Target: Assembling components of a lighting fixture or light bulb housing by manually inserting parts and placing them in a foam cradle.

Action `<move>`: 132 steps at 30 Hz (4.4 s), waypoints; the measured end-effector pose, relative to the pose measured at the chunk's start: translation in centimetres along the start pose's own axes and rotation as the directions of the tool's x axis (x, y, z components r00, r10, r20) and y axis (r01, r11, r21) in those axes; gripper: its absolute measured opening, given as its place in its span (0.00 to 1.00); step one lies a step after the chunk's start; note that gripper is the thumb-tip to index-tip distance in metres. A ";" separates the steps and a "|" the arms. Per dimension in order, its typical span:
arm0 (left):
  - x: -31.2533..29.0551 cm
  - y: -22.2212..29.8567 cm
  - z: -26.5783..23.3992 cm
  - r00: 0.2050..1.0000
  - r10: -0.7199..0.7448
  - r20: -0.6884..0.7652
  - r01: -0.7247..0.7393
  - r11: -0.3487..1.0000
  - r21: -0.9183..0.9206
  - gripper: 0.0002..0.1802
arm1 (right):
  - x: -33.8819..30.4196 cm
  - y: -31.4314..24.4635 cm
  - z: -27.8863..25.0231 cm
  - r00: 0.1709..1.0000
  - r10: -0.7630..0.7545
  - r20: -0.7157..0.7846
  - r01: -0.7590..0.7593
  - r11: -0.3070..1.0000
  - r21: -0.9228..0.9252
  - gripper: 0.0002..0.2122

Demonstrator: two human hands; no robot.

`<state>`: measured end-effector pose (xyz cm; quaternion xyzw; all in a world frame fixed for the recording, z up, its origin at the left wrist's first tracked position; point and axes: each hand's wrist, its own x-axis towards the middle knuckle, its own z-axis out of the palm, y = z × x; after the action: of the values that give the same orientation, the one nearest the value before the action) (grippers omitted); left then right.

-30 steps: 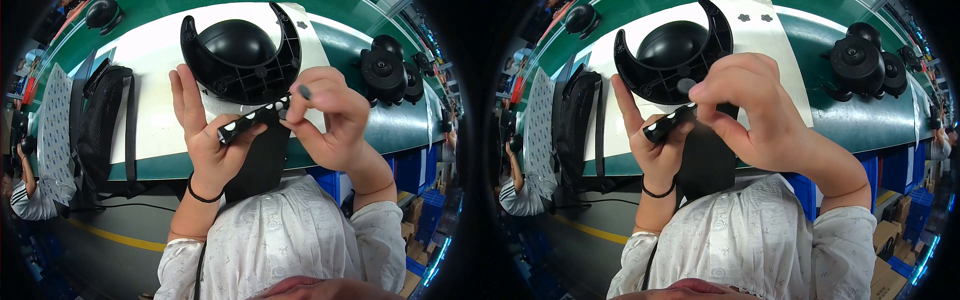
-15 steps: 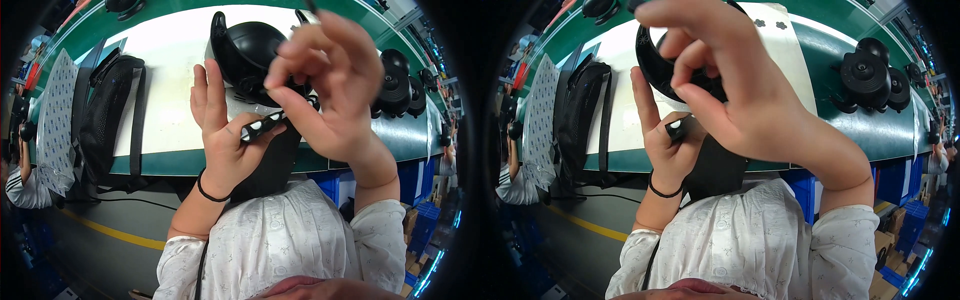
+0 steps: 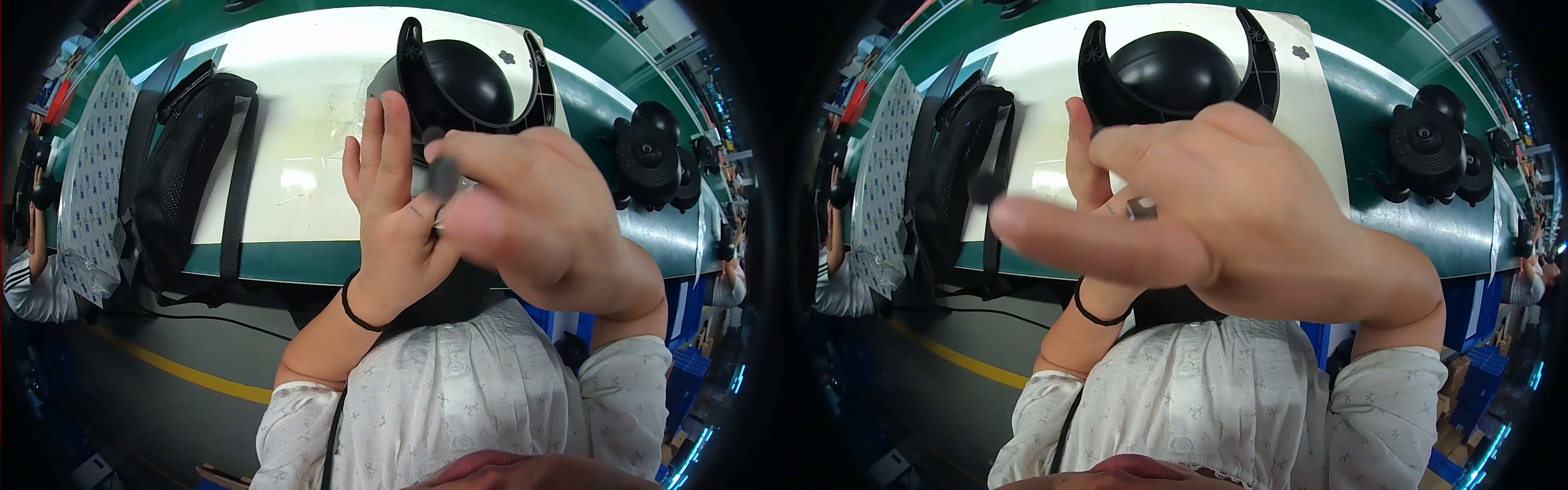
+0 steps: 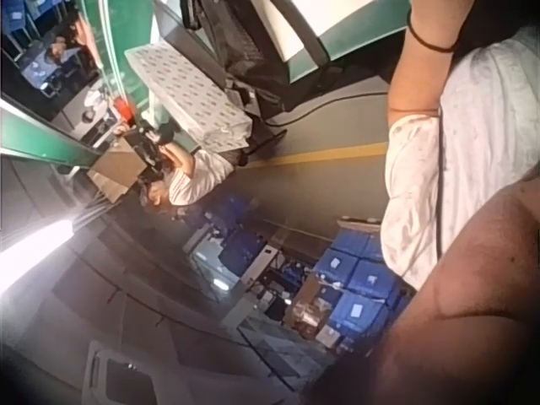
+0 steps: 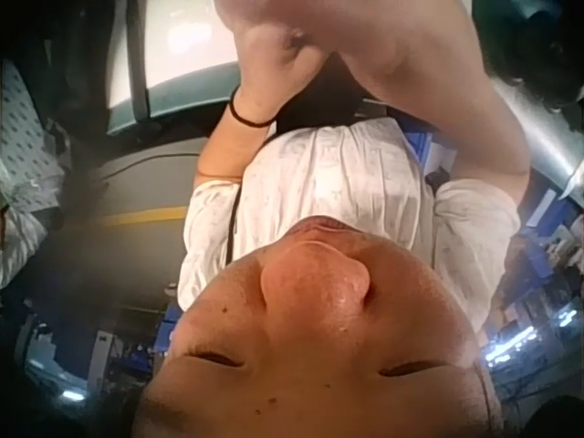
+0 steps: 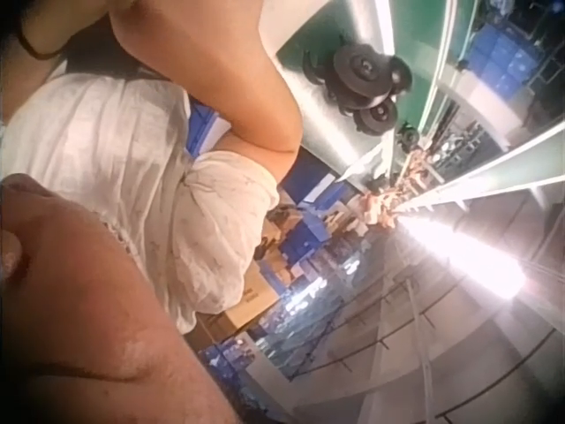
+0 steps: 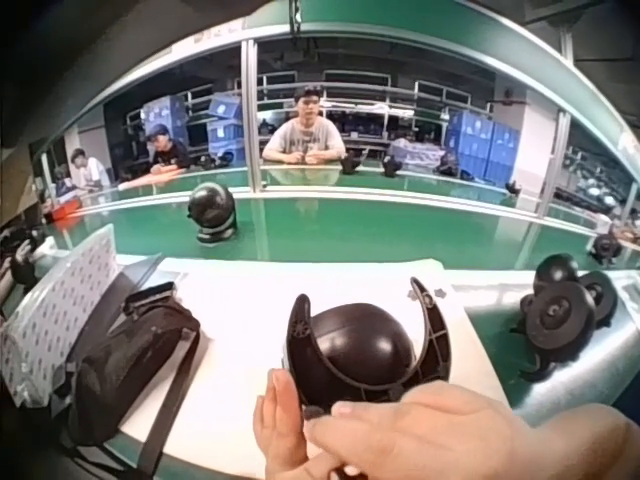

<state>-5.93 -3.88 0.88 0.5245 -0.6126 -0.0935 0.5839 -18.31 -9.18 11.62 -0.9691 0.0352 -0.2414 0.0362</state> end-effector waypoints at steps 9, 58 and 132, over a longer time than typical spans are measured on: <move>0.2 0.2 0.2 0.990 0.133 -0.037 -0.130 0.989 0.066 0.10 | 4.4 9.1 4.4 0.738 -0.280 -0.614 0.629 0.617 0.473 0.28; -0.2 0.6 -0.2 0.997 0.072 0.042 -0.077 0.987 0.139 0.09 | -4.7 8.1 0.2 0.896 0.298 -0.331 -0.398 0.869 -0.295 0.08; -2.2 -1.9 -6.5 0.999 -0.038 -0.012 0.038 0.998 -0.056 0.18 | 3.8 32.5 12.9 0.711 0.676 -0.195 -0.670 0.565 -0.481 0.15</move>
<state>-0.07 0.17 0.09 0.5200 -0.5958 -0.1184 0.6004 -10.56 -41.13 -0.81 -0.8550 0.4646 -0.1850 -0.1373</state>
